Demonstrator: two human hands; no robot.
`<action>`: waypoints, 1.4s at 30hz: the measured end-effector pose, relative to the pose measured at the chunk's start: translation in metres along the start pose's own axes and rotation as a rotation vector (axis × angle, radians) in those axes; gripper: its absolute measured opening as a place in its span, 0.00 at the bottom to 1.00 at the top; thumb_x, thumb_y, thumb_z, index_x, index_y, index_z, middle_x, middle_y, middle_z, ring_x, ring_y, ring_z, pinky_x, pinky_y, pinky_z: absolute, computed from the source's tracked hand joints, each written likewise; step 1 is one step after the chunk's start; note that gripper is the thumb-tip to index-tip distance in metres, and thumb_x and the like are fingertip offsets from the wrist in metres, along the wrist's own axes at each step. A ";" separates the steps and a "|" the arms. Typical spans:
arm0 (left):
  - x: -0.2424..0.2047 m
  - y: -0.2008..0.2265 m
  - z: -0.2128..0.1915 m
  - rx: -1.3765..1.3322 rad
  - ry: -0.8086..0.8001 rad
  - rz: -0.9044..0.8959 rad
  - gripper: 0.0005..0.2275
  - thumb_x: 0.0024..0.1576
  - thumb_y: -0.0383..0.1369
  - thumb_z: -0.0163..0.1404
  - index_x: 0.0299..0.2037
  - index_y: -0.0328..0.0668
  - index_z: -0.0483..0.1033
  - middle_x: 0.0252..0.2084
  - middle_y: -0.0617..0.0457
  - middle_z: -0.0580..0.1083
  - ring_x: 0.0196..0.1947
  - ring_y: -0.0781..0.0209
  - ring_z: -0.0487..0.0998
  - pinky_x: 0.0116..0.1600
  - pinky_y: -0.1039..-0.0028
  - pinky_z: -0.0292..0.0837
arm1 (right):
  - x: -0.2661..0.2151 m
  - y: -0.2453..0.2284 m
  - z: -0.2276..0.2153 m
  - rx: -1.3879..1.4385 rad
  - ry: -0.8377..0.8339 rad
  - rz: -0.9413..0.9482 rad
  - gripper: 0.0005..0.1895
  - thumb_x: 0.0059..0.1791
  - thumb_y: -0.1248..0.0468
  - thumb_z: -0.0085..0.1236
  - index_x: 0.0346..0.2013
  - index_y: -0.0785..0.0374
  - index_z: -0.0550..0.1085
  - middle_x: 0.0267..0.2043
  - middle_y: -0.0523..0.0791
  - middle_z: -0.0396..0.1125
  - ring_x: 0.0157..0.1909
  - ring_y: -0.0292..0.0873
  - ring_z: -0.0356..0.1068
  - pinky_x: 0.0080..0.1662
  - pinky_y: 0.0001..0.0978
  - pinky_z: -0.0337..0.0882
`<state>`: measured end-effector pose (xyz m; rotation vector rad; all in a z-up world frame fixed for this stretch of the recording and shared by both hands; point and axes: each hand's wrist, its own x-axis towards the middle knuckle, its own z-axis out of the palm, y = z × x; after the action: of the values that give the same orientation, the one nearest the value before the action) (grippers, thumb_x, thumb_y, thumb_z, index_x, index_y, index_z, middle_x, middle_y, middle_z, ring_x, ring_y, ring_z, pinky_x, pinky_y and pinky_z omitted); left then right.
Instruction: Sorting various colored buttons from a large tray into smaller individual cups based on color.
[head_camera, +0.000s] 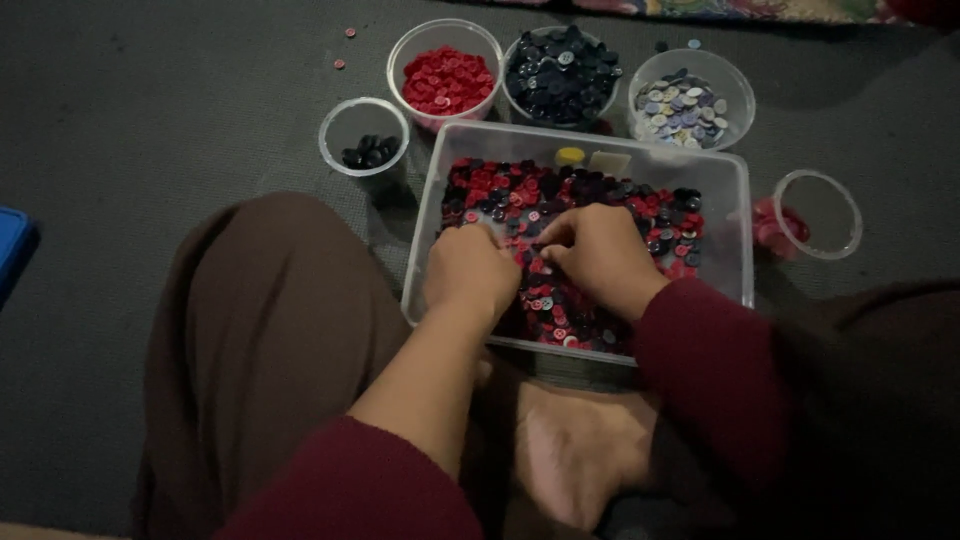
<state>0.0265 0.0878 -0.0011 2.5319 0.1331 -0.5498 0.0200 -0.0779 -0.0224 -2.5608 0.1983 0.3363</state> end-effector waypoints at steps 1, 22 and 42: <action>-0.002 0.004 -0.002 0.001 -0.003 0.006 0.11 0.59 0.34 0.48 0.46 0.47 0.83 0.43 0.42 0.76 0.51 0.42 0.81 0.53 0.58 0.80 | -0.002 0.001 -0.001 0.000 0.004 0.005 0.09 0.47 0.62 0.66 0.42 0.49 0.84 0.40 0.43 0.79 0.49 0.50 0.78 0.49 0.43 0.77; 0.021 0.031 0.007 0.051 0.052 0.043 0.03 0.55 0.29 0.60 0.36 0.43 0.86 0.39 0.36 0.80 0.45 0.33 0.83 0.47 0.48 0.81 | -0.034 0.033 -0.035 0.830 0.066 0.254 0.22 0.39 0.74 0.72 0.48 0.66 0.81 0.38 0.53 0.76 0.41 0.44 0.77 0.41 0.29 0.81; 0.098 0.039 -0.049 -0.413 0.515 0.146 0.20 0.56 0.36 0.62 0.57 0.42 0.78 0.51 0.44 0.80 0.58 0.44 0.79 0.60 0.54 0.75 | -0.056 0.013 -0.039 1.089 -0.032 0.383 0.24 0.37 0.76 0.72 0.49 0.69 0.81 0.42 0.55 0.72 0.41 0.47 0.76 0.43 0.28 0.77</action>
<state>0.1416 0.0788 0.0151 2.1956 0.2198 0.1836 -0.0289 -0.1058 0.0184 -1.4311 0.6561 0.2911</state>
